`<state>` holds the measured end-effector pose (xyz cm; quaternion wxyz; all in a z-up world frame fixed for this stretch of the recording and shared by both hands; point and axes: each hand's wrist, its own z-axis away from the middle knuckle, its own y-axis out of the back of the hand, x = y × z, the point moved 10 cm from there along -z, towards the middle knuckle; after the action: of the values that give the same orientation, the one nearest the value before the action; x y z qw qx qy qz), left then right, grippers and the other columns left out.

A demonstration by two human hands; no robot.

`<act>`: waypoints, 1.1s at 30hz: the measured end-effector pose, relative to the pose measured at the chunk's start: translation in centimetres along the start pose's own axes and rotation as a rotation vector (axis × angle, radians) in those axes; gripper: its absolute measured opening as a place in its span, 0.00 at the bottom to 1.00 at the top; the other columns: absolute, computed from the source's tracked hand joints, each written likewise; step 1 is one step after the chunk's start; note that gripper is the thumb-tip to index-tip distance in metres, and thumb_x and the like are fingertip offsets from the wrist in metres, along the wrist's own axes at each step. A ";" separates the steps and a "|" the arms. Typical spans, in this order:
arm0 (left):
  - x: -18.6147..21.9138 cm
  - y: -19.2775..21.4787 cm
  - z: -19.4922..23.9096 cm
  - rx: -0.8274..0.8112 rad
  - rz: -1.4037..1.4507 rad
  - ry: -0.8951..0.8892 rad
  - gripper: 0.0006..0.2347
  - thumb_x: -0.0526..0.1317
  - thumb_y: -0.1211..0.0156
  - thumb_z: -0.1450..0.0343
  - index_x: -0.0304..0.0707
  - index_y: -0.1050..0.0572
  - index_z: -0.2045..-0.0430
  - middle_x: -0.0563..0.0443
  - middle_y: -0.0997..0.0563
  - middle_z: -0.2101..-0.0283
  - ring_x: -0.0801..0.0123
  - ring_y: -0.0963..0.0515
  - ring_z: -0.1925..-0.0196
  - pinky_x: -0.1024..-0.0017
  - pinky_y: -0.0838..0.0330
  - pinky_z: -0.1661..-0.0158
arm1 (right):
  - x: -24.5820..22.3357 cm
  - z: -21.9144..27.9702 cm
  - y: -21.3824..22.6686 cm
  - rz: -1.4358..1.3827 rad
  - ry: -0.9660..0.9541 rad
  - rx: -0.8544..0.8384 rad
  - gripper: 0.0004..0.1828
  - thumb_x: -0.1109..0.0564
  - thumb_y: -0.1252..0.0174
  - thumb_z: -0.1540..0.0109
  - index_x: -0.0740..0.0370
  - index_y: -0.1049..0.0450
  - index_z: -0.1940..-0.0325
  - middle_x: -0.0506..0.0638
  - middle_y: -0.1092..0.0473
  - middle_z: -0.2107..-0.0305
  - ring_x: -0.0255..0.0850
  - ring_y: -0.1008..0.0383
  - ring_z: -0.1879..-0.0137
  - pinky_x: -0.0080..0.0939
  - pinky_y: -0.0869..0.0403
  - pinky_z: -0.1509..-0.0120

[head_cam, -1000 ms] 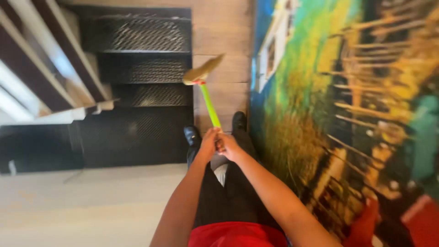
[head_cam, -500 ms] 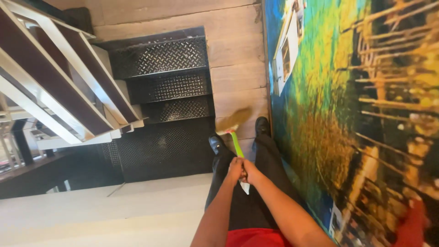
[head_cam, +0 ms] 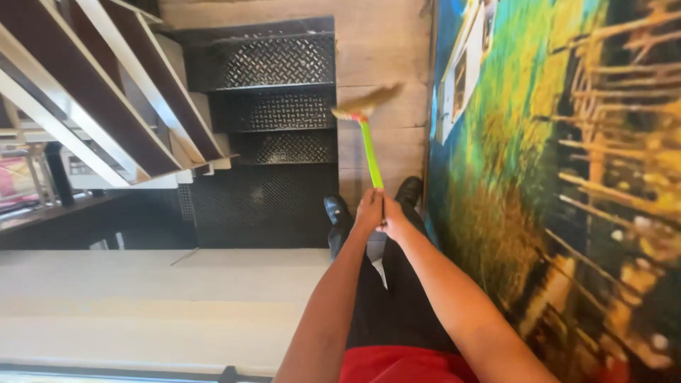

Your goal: Sweep debris on the floor using a broom.

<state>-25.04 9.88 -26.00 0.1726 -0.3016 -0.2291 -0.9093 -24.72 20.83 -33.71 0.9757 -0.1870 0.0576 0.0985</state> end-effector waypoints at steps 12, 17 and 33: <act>-5.5 -7.4 4.7 0.059 0.302 0.032 0.10 0.44 0.50 0.26 0.39 0.22 0.65 0.39 0.18 0.63 0.54 0.18 0.58 0.62 0.25 0.53 | 0.6 6.9 8.9 0.390 0.009 0.452 0.27 0.39 0.50 0.35 0.64 0.20 0.69 0.56 0.26 0.79 0.45 0.29 0.78 0.47 0.38 0.79; -10.0 -10.0 1.1 -0.038 0.453 0.283 0.11 0.45 0.52 0.25 0.42 0.23 0.64 0.44 0.19 0.64 0.60 0.22 0.66 0.61 0.29 0.64 | 1.3 2.0 11.1 0.463 -0.043 0.485 0.29 0.38 0.47 0.34 0.66 0.24 0.76 0.54 0.32 0.87 0.43 0.35 0.86 0.46 0.44 0.83; 2.5 7.5 -20.2 -0.070 0.516 0.126 0.08 0.39 0.50 0.25 0.41 0.21 0.64 0.51 0.20 0.75 0.76 0.26 0.83 0.72 0.33 0.83 | -14.7 -8.4 -14.9 0.259 0.060 0.191 0.13 0.51 0.48 0.33 0.58 0.33 0.70 0.45 0.37 0.85 0.32 0.41 0.85 0.34 0.48 0.84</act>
<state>-33.01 -7.32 -36.51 0.4023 -0.2985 -0.1018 -0.8594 -36.52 1.57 -34.04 0.9660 -0.0873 0.1194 0.2121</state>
